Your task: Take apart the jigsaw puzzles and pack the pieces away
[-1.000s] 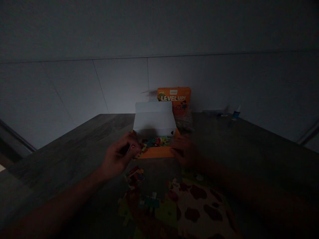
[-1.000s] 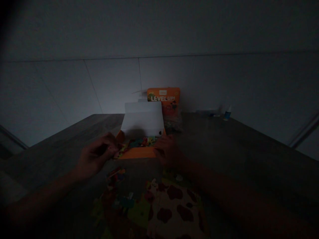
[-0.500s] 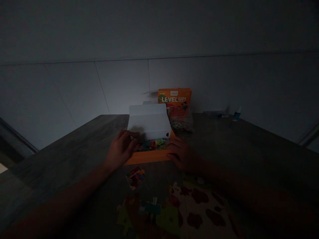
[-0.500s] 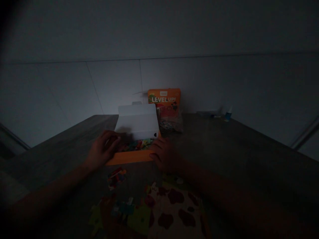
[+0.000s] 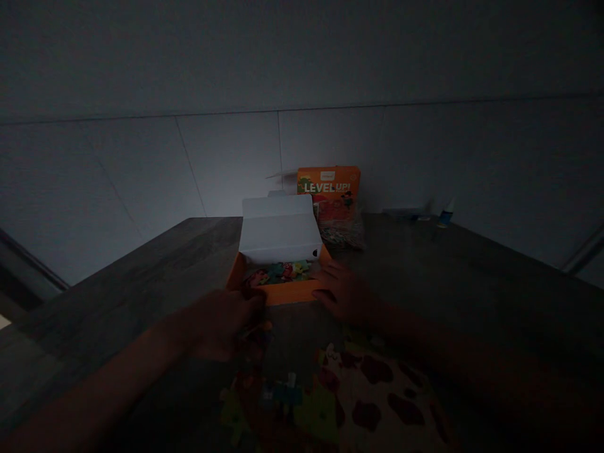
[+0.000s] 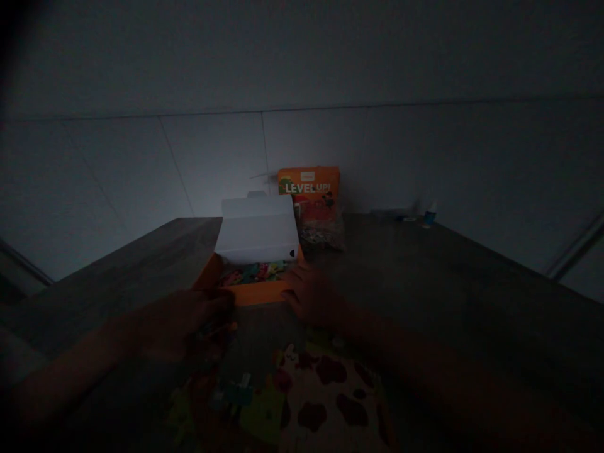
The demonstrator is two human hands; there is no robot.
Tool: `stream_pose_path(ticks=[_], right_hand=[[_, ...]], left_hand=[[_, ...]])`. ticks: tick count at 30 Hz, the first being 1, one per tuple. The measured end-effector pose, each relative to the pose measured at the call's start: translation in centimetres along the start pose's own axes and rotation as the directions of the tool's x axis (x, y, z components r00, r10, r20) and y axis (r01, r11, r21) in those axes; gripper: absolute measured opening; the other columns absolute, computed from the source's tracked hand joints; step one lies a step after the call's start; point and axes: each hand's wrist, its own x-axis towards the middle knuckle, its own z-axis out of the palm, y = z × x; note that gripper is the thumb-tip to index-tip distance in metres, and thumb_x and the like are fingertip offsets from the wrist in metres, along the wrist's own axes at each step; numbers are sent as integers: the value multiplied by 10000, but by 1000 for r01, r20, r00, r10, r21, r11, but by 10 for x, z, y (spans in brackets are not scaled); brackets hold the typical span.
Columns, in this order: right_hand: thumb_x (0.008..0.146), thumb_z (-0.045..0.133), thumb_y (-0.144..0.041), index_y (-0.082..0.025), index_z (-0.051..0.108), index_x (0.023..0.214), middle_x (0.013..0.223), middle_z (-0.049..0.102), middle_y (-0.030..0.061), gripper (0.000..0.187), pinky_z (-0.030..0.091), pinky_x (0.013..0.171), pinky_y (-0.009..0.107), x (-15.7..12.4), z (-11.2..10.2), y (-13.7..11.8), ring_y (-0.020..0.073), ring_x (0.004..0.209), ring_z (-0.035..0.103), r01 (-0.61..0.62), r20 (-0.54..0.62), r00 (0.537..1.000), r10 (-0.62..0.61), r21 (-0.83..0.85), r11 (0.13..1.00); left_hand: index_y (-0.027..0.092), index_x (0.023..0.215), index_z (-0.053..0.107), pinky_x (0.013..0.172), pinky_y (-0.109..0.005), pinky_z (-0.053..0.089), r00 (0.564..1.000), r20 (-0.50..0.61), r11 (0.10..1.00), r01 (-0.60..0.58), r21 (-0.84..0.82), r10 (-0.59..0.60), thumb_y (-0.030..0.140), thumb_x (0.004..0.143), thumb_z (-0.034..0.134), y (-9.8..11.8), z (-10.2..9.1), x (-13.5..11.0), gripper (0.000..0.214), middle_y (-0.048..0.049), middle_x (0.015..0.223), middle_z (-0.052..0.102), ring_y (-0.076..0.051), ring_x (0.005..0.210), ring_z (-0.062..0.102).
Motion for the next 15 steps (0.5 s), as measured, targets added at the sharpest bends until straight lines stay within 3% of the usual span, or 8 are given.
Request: stream_pose_path(ticks=[4,9,13,15], right_hand=[[884,567,-188,-108,633,1017,963,665,136,169,485,822,406,1,-2,-1,260,936,572,-4,37,999,4,1,1000],[891,557,-198,-115,630,1004,960,661,129,158,482,828,406,2,-2,-1,259,936,566,-35,67,997,35,-9,999],[887,561,-202,-124,624,977,943,648,122,135,478,812,399,1,-2,-2,253,918,552,-25,71,997,26,-17,1000],[892,546,-191,-124,619,991,931,645,115,140,475,808,390,1,-2,-2,249,920,548,-8,58,998,8,-5,1000]], left_hand=[[191,858,557,602,-281,442,997,77,997,31,-74,-25,345,715,713,-2,0,2,262,-47,861,635,-219,744,637],[198,873,520,602,-264,404,997,72,989,37,-141,-27,344,662,763,0,-3,2,354,-11,887,610,-198,749,603],[200,848,515,601,-250,397,985,-15,965,-171,-200,171,249,734,706,-3,4,3,227,2,846,611,-166,724,593],[197,791,491,592,-241,392,951,-139,931,-299,-211,275,190,831,598,-6,9,5,115,5,789,600,-140,688,579]])
